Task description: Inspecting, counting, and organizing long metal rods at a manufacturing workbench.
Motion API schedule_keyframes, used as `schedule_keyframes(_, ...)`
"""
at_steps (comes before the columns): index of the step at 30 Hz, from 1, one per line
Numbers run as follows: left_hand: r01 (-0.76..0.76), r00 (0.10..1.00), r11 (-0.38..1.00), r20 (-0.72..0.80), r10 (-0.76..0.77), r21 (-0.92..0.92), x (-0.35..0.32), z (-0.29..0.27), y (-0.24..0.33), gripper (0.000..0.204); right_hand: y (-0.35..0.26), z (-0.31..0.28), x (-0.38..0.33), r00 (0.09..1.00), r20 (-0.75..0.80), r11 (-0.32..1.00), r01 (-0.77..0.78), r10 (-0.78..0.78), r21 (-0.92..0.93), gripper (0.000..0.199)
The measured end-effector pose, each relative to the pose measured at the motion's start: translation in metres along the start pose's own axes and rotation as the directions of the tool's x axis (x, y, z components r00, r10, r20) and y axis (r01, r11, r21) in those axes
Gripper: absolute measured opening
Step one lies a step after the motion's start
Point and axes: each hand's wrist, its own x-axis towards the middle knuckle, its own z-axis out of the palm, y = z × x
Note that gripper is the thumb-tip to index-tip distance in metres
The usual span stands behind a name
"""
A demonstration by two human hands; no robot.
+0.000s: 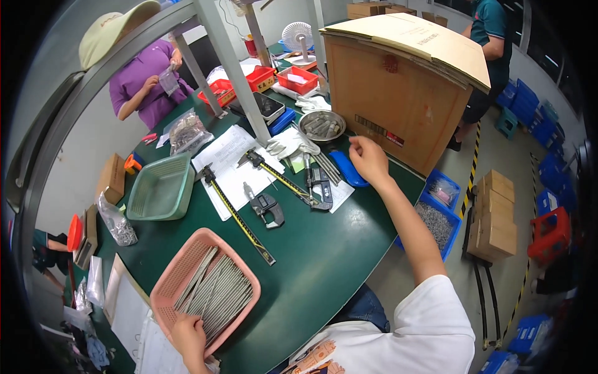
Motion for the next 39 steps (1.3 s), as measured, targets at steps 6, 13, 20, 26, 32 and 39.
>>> schedule_keyframes(6, 0.074, 0.997, 0.994, -0.018, -0.076, -0.083, -0.006, 0.003, 0.008, 0.019, 0.015, 0.041, 0.070, 0.943, 0.027, 0.900, -0.307, 0.331, -0.310, 0.033)
schedule_keyframes(13, 0.078, 0.968, 0.955, -0.207, -0.141, -0.286, -0.008, -0.014, 0.032, 0.018, 0.005, 0.034, 0.063, 0.941, 0.092, 0.944, -0.328, 0.325, 0.018, 0.030)
schedule_keyframes(20, -0.461, 0.882, 0.754, -0.337, 0.331, -0.467, 0.047, -0.010, 0.152, 0.016, -0.042, -0.007, -0.054, 0.948, 0.318, 0.945, -0.136, 0.037, 0.296, 0.026)
schedule_keyframes(26, -0.511, 0.855, 0.696, -0.220, 0.469, -0.504, 0.043, 0.033, 0.209, 0.019, -0.080, -0.040, -0.170, 0.898, 0.434, 0.939, -0.206, 0.070, 0.275, 0.023)
schedule_keyframes(32, -0.385, 0.858, 0.747, 0.086, 0.506, -0.542, 0.023, 0.044, 0.207, 0.021, -0.082, -0.047, -0.219, 0.804, 0.541, 0.800, -0.484, 0.246, 0.356, 0.023)
schedule_keyframes(39, 0.308, 0.783, 0.212, 0.374, 0.498, -0.927, 0.018, 0.023, 0.170, 0.017, -0.094, -0.051, -0.223, 0.938, 0.346, 0.981, -0.098, 0.034, 0.169, 0.014)
